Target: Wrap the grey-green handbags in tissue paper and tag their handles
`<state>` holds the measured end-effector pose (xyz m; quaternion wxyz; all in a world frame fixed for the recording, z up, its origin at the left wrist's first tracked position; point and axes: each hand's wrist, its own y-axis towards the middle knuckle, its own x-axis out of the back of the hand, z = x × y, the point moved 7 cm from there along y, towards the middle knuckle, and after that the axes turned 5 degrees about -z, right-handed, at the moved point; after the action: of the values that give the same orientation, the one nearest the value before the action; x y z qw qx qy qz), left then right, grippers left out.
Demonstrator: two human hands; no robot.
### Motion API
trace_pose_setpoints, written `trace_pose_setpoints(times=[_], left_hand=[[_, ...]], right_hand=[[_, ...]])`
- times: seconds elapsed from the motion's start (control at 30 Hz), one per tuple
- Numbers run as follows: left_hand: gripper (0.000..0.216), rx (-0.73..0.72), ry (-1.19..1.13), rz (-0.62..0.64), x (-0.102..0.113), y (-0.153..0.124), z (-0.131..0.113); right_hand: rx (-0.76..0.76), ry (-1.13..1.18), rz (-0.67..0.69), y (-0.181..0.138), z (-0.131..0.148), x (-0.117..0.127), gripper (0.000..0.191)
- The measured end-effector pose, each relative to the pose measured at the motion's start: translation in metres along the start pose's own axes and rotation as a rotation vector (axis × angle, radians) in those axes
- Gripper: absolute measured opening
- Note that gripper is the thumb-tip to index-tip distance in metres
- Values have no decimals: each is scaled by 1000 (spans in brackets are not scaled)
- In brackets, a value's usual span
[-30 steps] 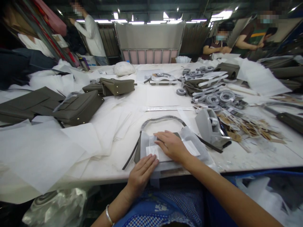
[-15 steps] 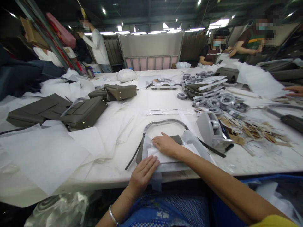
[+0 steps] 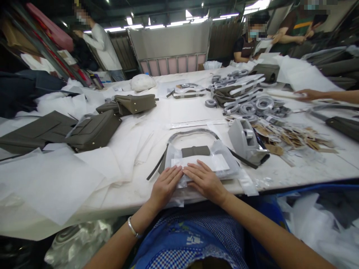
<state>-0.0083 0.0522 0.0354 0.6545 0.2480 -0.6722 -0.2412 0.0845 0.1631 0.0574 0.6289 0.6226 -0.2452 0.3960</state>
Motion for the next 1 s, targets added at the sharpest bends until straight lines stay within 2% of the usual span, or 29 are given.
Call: trace_pose_setpoints(times=[0.17,0.3,0.4,0.57,0.63,0.83,0.9,1.0], left_hand=[[45,-12,125,13,3,2,-14],[45,-49,7,-9,2,-2,-9],[46,-1,-59,-19,1,-4,-1],[50,37,-78,0,-2,-3,-2],[53,57,-114,33,1,-1,-1],[69,102,-364,275,15,9,5],[63,96,-362,263,17,12,7],[50,48,-267,147,14,11,9]], right_hand=[[22,24,-83,-3,2,0,56],[-9,40,-94,-8,5,2,55],[-17,32,-129,-15,14,4,49],[-33,3,-204,-16,23,4,34],[-20,15,-204,-11,23,3,27],[66,32,-189,-3,22,4,21],[74,26,-180,-4,21,3,22],[64,35,-160,-9,21,3,27]])
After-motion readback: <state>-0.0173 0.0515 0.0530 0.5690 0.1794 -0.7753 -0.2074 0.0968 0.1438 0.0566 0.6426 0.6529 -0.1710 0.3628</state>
